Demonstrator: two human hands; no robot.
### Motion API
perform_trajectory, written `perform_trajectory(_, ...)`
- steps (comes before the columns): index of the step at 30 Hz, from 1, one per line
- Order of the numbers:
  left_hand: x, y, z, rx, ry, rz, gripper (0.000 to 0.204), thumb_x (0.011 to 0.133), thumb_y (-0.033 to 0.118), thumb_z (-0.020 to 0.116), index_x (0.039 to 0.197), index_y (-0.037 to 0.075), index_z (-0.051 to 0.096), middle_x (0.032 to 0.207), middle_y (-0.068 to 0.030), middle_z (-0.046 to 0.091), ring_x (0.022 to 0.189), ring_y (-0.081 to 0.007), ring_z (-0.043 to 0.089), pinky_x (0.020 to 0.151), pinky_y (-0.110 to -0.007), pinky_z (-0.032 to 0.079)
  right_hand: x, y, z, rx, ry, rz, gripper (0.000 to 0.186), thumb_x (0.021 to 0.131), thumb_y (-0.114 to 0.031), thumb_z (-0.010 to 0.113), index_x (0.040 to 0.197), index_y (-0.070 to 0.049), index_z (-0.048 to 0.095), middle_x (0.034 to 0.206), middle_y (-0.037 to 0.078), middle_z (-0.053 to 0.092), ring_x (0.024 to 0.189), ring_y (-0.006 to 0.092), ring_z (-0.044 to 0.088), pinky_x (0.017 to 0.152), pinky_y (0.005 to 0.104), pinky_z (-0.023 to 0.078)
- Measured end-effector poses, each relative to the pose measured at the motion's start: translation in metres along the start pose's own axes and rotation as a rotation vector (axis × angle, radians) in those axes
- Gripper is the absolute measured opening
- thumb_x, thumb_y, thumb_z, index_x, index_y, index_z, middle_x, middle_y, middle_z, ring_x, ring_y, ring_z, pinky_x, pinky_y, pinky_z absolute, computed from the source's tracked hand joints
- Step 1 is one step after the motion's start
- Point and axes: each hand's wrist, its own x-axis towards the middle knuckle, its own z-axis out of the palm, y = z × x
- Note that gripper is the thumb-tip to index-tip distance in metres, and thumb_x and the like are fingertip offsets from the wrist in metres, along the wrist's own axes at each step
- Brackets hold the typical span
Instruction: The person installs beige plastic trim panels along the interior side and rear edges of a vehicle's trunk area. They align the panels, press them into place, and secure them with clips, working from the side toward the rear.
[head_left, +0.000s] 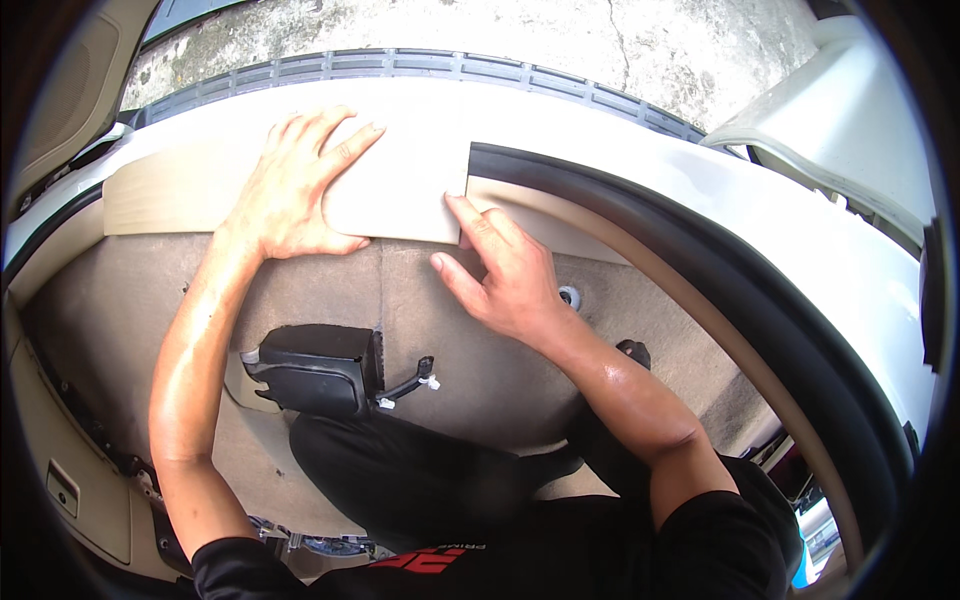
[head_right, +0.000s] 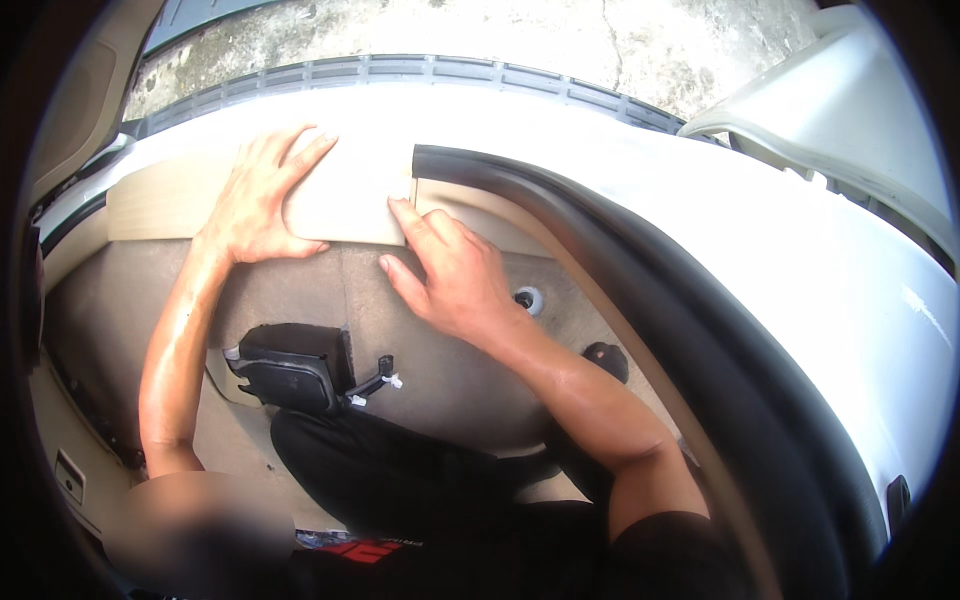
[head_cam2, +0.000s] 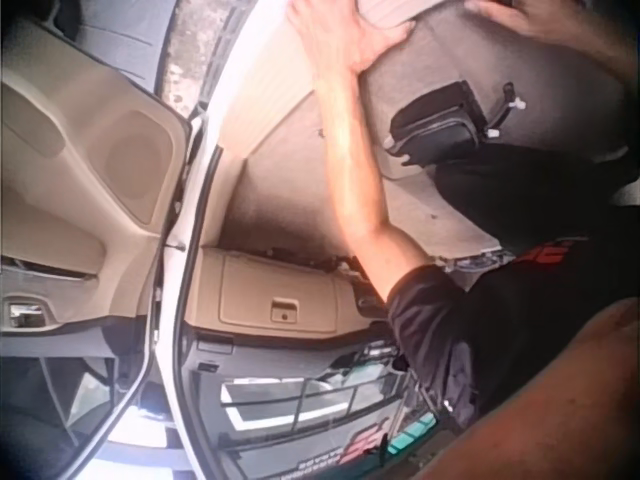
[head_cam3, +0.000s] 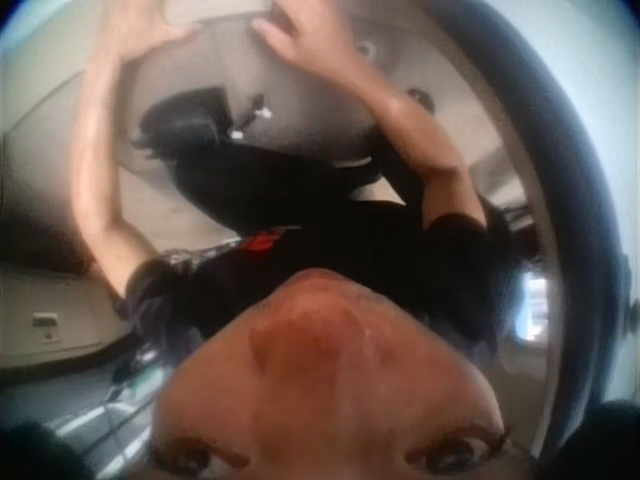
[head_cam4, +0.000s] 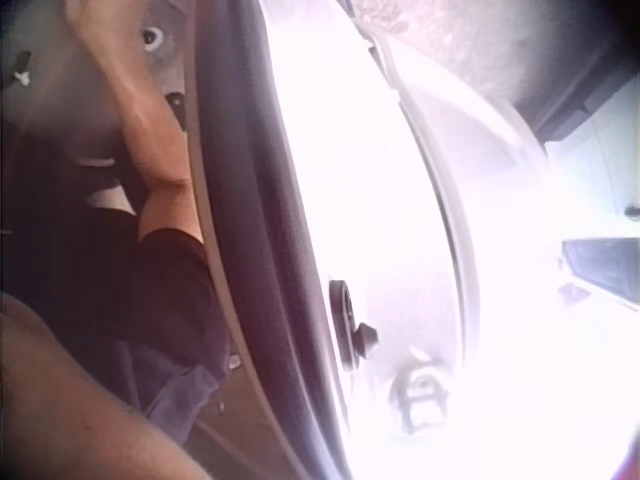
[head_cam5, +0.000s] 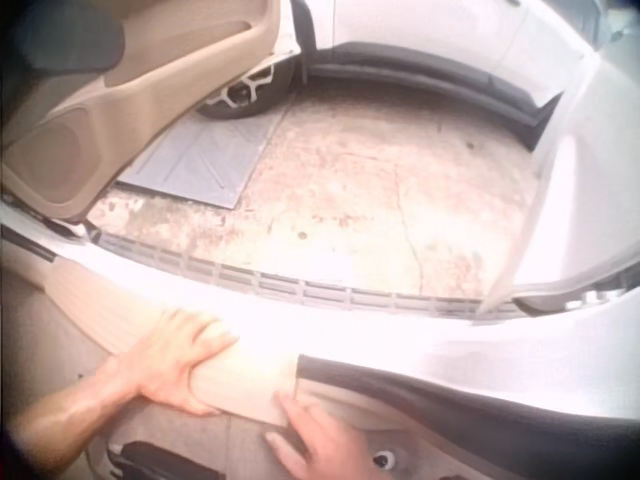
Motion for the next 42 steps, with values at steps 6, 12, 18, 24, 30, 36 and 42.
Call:
perform_trajectory(6,0.007,-0.004,-0.001,0.011,0.008,0.025,0.123,0.049,0.051,0.094,0.159,0.022,0.046,0.159,-0.0188,0.04,0.145,-0.0412,0.04,0.121,-0.056,0.033,-0.001,0.015,-0.005,0.437,0.108,0.167,0.063,0.093,-0.019,0.077,0.148,0.0,0.053,0.099,0.009,0.063,0.068,0.0127,0.057,0.061,0.0283,0.05)
perform_trajectory(12,-0.005,0.001,0.009,0.044,0.096,0.014,0.123,0.047,0.049,0.094,0.158,0.022,0.048,0.158,-0.0186,0.04,0.144,-0.0417,0.04,0.12,-0.056,0.033,-0.002,0.01,-0.004,0.224,0.132,0.018,0.051,0.092,-0.012,0.076,0.14,0.001,0.06,0.108,0.012,0.065,0.083,0.0166,0.064,0.07,0.029,0.054)
perform_trajectory(18,0.001,0.005,0.006,-0.024,0.103,0.015,0.117,0.046,0.04,0.095,0.154,0.023,0.053,0.158,-0.0188,0.04,0.142,-0.0421,0.041,0.119,-0.056,0.033,-0.005,0.011,0.002,0.118,0.205,-0.096,0.044,0.089,-0.009,0.075,0.131,0.0,0.065,0.117,0.015,0.064,0.106,0.0276,0.065,0.087,0.0363,0.055)
perform_trajectory(24,-0.004,0.0,0.01,0.027,0.198,0.07,0.117,0.045,0.032,0.097,0.153,0.022,0.053,0.157,-0.0191,0.04,0.145,-0.042,0.038,0.122,-0.057,0.03,-0.01,0.011,0.005,0.006,0.126,-0.261,0.04,0.082,-0.014,0.078,0.121,-0.009,0.07,0.116,0.006,0.064,0.108,0.0233,0.058,0.102,0.0426,0.039)
perform_trajectory(30,-0.002,-0.004,0.013,-0.079,0.153,0.013,0.121,0.043,0.033,0.097,0.153,0.017,0.051,0.156,-0.0183,0.042,0.147,-0.0406,0.037,0.124,-0.06,0.027,-0.007,0.034,-0.004,-0.074,-0.134,-0.357,0.036,0.086,-0.024,0.075,0.121,-0.013,0.071,0.113,0.001,0.064,0.11,0.0208,0.057,0.108,0.0465,0.034)
perform_trajectory(36,0.016,0.0,-0.017,-0.194,-0.065,-0.048,0.12,0.043,0.027,0.094,0.154,0.015,0.05,0.153,-0.0158,0.046,0.147,-0.0379,0.038,0.125,-0.055,0.029,-0.014,0.04,0.005,0.018,-0.107,-0.335,0.039,0.086,-0.028,0.075,0.122,-0.014,0.07,0.115,0.004,0.062,0.112,0.0225,0.057,0.111,0.0475,0.037)
perform_trajectory(42,0.038,-0.044,-0.041,-0.479,-0.229,-0.039,0.128,0.033,0.041,0.085,0.153,0.009,0.054,0.148,-0.0207,0.054,0.133,-0.0385,0.054,0.115,-0.047,0.042,-0.01,0.049,-0.003,0.165,-0.116,-0.344,0.039,0.085,-0.031,0.078,0.116,-0.009,0.067,0.107,0.008,0.06,0.107,0.0256,0.059,0.111,0.0482,0.04)
